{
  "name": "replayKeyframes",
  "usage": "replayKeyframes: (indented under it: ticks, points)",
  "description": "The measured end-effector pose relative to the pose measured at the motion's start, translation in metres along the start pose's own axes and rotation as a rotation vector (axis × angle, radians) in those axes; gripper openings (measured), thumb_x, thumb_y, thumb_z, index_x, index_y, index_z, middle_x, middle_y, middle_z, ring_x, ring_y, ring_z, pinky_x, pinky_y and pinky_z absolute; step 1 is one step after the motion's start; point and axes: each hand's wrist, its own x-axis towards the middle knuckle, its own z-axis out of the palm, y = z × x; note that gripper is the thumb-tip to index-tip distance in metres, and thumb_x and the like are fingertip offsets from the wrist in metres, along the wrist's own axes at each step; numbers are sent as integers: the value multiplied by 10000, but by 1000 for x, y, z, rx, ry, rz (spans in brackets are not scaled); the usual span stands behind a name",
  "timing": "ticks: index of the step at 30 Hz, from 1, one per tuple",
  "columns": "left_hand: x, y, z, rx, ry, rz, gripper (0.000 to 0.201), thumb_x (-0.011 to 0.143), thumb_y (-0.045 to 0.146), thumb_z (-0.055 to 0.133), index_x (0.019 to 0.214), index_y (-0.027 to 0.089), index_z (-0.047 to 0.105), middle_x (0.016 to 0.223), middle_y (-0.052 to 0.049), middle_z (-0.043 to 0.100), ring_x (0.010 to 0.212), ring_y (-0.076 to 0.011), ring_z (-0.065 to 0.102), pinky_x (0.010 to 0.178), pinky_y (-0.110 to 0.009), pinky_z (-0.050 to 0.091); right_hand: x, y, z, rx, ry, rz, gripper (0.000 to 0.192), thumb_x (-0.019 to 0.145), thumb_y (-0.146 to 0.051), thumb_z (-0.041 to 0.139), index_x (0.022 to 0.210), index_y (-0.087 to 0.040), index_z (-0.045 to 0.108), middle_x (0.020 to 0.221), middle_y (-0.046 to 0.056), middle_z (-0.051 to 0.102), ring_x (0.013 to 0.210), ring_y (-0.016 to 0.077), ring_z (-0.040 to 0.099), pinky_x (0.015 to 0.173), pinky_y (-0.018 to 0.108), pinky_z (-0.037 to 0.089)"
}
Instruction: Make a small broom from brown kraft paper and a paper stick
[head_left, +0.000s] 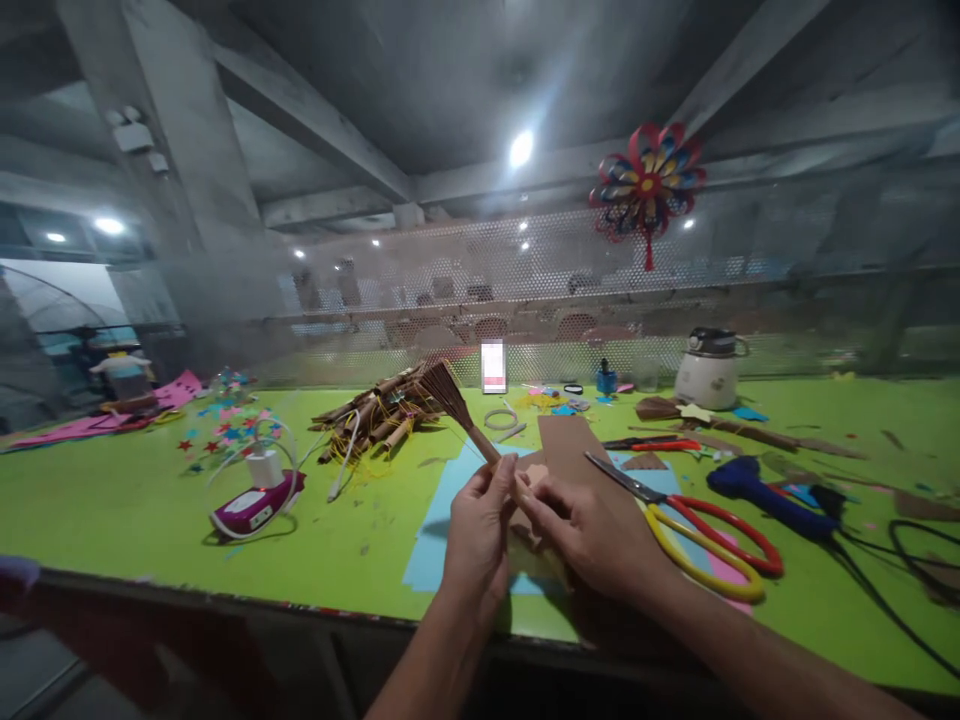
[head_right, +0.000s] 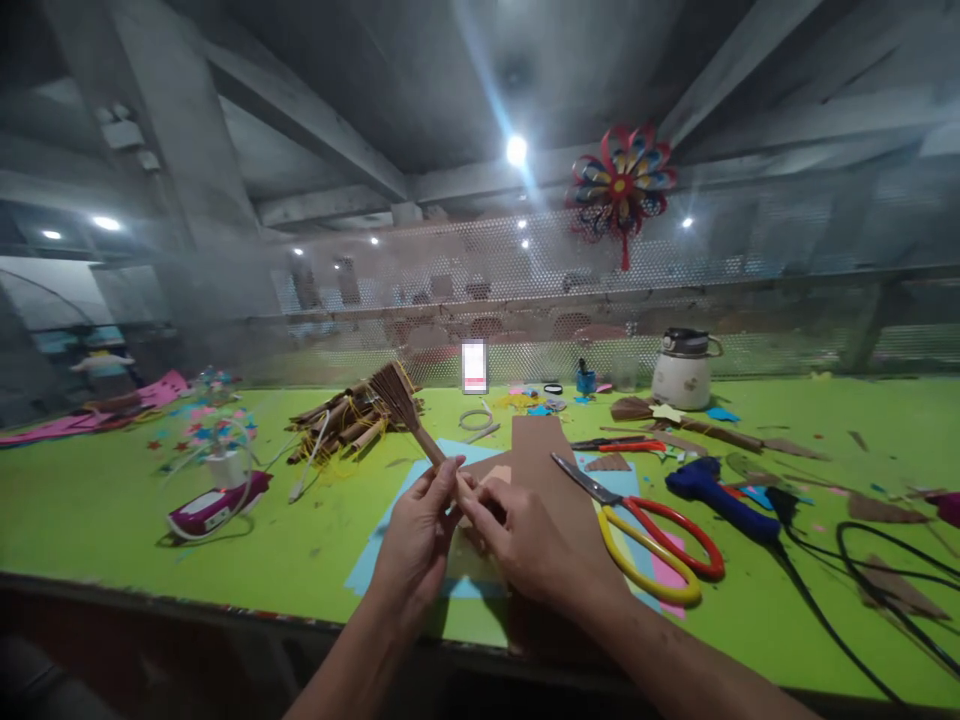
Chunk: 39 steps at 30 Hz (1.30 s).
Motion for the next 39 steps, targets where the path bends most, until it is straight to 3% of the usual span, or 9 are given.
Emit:
replayKeyframes:
  ticks: [7, 12, 15, 20, 27, 29, 34, 37, 39]
  points:
    - [2, -1, 4, -17, -71, -33, 282, 579, 282, 811, 716, 118, 628, 624, 3, 614, 523, -81, 542, 534, -187, 441, 1, -1, 4, 96, 98, 1, 347, 896, -430, 454, 679, -177, 549, 630, -16, 493, 583, 124, 473, 558, 231, 380]
    - [8, -1, 5, -4, -106, -56, 316, 568, 324, 815, 712, 106, 636, 624, -19, 627, 531, -99, 563, 545, -206, 456, 3, 0, -1, 197, -30, 59, 380, 883, -503, 447, 747, -177, 588, 707, 6, 556, 671, 148, 504, 634, 253, 406]
    - [10, -1, 6, 32, -121, -68, 346, 581, 336, 807, 780, 104, 645, 640, -18, 622, 516, -103, 563, 485, -201, 438, 4, 7, 0, 385, -113, 108, 436, 884, -538, 422, 723, -169, 588, 641, 3, 553, 601, 138, 503, 597, 257, 405]
    - [7, -5, 4, 58, -140, -104, 453, 640, 381, 765, 998, 150, 611, 766, -31, 659, 450, -97, 541, 374, -199, 391, 4, 9, 2, 517, -75, 151, 422, 840, -542, 505, 667, -163, 571, 606, -6, 548, 539, 119, 490, 556, 248, 388]
    - [8, -7, 3, 81, -201, -91, 322, 644, 350, 764, 822, 118, 627, 623, -1, 609, 387, -80, 503, 355, -191, 387, 6, 9, 3, 581, -72, 143, 402, 823, -542, 535, 726, -156, 585, 612, -20, 538, 518, 98, 469, 541, 234, 378]
    - [12, -2, 5, 64, -180, -83, 266, 680, 313, 740, 814, 117, 621, 632, -13, 617, 409, -89, 523, 358, -187, 395, 6, 14, 5, 599, -118, 142, 397, 824, -540, 540, 744, -153, 581, 608, -19, 540, 517, 95, 468, 530, 227, 373]
    - [32, 22, 11, -113, 19, 19, 19, 799, 96, 591, 781, 94, 594, 648, -39, 603, 556, -112, 603, 550, -221, 525, 2, 23, 7, 701, -262, 222, 373, 778, -505, 624, 773, -134, 584, 570, -35, 508, 469, 67, 418, 459, 197, 312]
    - [45, 43, 8, -151, 52, 51, 82, 844, 101, 531, 776, 98, 578, 619, -18, 559, 481, -79, 545, 475, -184, 490, 0, 22, 5, 722, -287, 241, 365, 747, -484, 666, 782, -126, 604, 545, -42, 511, 435, 52, 394, 442, 195, 304]
    - [50, 60, 1, -169, 53, 65, 89, 852, 106, 522, 780, 97, 575, 610, -10, 540, 448, -59, 504, 406, -142, 430, 2, 21, 3, 714, -250, 218, 365, 753, -475, 662, 862, -129, 623, 602, -18, 569, 470, 64, 458, 483, 213, 368]
